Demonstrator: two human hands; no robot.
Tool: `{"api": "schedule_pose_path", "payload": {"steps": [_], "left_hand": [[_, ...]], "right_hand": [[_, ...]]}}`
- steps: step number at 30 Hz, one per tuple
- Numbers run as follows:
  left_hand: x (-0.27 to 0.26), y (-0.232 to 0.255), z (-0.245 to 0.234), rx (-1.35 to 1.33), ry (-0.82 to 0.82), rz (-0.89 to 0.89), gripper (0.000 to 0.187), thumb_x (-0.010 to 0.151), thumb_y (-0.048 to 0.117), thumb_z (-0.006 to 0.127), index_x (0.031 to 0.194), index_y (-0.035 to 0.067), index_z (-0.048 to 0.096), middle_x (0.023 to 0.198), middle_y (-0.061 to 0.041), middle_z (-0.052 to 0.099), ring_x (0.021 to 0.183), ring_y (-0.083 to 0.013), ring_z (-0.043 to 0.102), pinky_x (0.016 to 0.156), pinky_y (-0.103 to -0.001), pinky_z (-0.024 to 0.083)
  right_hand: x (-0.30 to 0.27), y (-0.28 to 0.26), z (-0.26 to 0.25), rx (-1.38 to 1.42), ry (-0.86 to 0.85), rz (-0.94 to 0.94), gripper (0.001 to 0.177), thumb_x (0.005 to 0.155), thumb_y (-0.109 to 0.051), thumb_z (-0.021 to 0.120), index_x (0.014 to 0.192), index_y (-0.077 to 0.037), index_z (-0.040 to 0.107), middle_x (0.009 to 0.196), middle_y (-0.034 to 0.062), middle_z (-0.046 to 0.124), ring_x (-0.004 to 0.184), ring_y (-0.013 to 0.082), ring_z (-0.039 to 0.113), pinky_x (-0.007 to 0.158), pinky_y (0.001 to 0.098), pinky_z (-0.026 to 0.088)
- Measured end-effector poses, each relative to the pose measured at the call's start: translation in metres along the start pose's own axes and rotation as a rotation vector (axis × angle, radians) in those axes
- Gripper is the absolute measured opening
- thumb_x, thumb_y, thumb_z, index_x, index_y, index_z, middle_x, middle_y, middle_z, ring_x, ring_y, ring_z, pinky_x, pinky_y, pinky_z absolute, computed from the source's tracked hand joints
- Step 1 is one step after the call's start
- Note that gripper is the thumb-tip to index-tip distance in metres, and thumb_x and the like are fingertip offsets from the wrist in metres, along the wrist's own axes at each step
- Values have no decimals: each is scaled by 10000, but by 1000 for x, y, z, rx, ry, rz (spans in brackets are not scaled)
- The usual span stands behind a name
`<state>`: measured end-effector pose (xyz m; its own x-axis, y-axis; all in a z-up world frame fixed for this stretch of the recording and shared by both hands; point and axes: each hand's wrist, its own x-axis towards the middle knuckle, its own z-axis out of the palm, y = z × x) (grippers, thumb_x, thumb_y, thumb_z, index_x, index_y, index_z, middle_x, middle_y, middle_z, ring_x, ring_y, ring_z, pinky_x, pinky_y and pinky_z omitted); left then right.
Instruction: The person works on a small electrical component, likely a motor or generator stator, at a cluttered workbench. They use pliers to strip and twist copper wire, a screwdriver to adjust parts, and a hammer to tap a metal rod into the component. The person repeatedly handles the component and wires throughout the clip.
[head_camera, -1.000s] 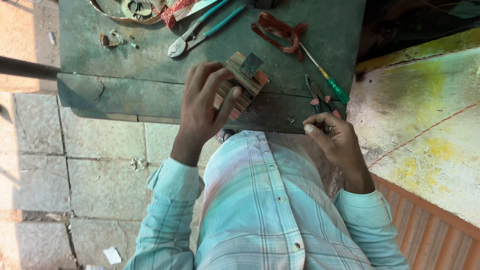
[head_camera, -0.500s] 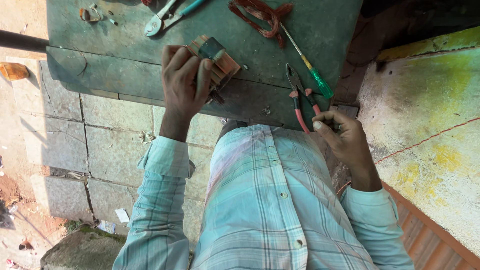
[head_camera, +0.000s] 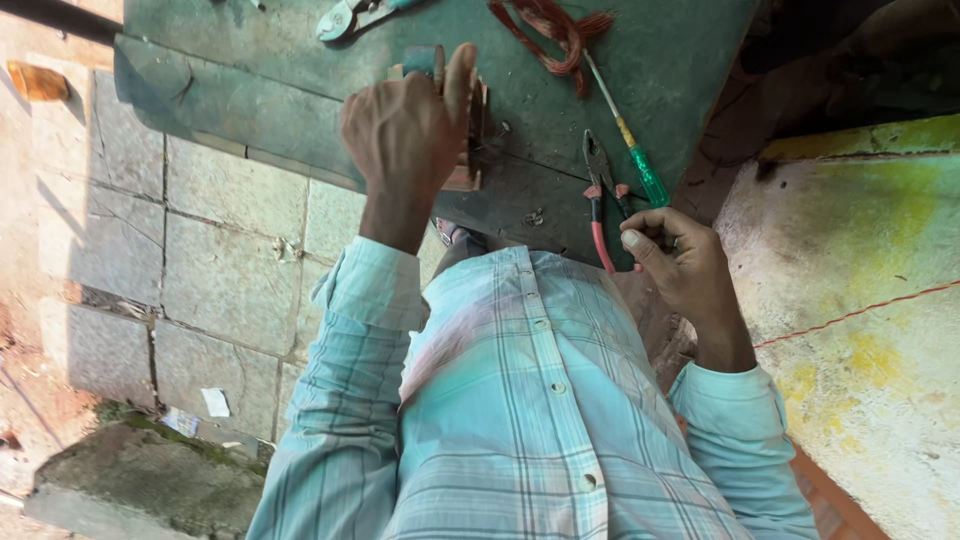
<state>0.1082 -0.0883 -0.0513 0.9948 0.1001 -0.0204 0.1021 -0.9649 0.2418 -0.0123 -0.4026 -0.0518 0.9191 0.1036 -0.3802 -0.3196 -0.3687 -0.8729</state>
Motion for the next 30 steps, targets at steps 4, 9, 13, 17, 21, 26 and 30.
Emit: {"api": "schedule_pose_path", "payload": {"steps": [4,9,13,17,21,26,30], "left_hand": [[-10,-13,-18,-122,298,469,541,950,639,657,801,121,698,578,-11,599,539,-200,563,584,-424,428],[5,-18,-43,-289,-132,433,399,830,545,747,938,161,727,814,-49,734,703,-258,719,579,-445,531],[9,4,-37,-367,-130,392,487,825,568,775,971,112,686,817,-116,733,753,-362,723,600,-507,545],[26,4,-30,-538,-490,346,444,944,545,666,1020,107,658,806,-123,775,797,-304,793,678,-453,582],[33,-1,-28,-713,-336,507,313,883,386,726,1003,101,675,877,-134,750,798,-387,710,629,-518,524],[52,-6,-22,-644,-474,736,283,868,351,758,915,78,701,834,-129,745,832,-343,736,698,-480,558],[57,-21,-28,-490,-546,799,268,823,394,759,878,132,736,792,-79,736,785,-317,726,640,-485,534]], "right_hand": [[0,2,7,39,0,-11,178,976,-162,740,1086,-22,735,818,17,671,704,57,588,616,216,473],[3,-6,22,24,40,-45,157,965,-126,726,1080,-19,730,883,-7,694,743,50,611,637,213,491],[4,-11,29,20,79,-30,160,969,-126,728,1096,-28,728,894,-2,698,761,51,614,631,219,478],[-1,-22,38,7,94,-23,159,983,-123,725,1107,-23,727,891,6,687,771,58,616,650,222,481],[-2,-40,55,-123,144,57,166,973,-113,711,1107,-15,719,922,6,705,780,62,626,642,221,470],[-2,-52,72,-89,115,-33,186,999,-108,711,1156,-7,715,940,26,699,801,67,603,733,228,493],[-12,-55,87,-94,223,36,204,969,-109,707,1149,-12,704,930,26,711,812,74,645,743,237,535]]}}
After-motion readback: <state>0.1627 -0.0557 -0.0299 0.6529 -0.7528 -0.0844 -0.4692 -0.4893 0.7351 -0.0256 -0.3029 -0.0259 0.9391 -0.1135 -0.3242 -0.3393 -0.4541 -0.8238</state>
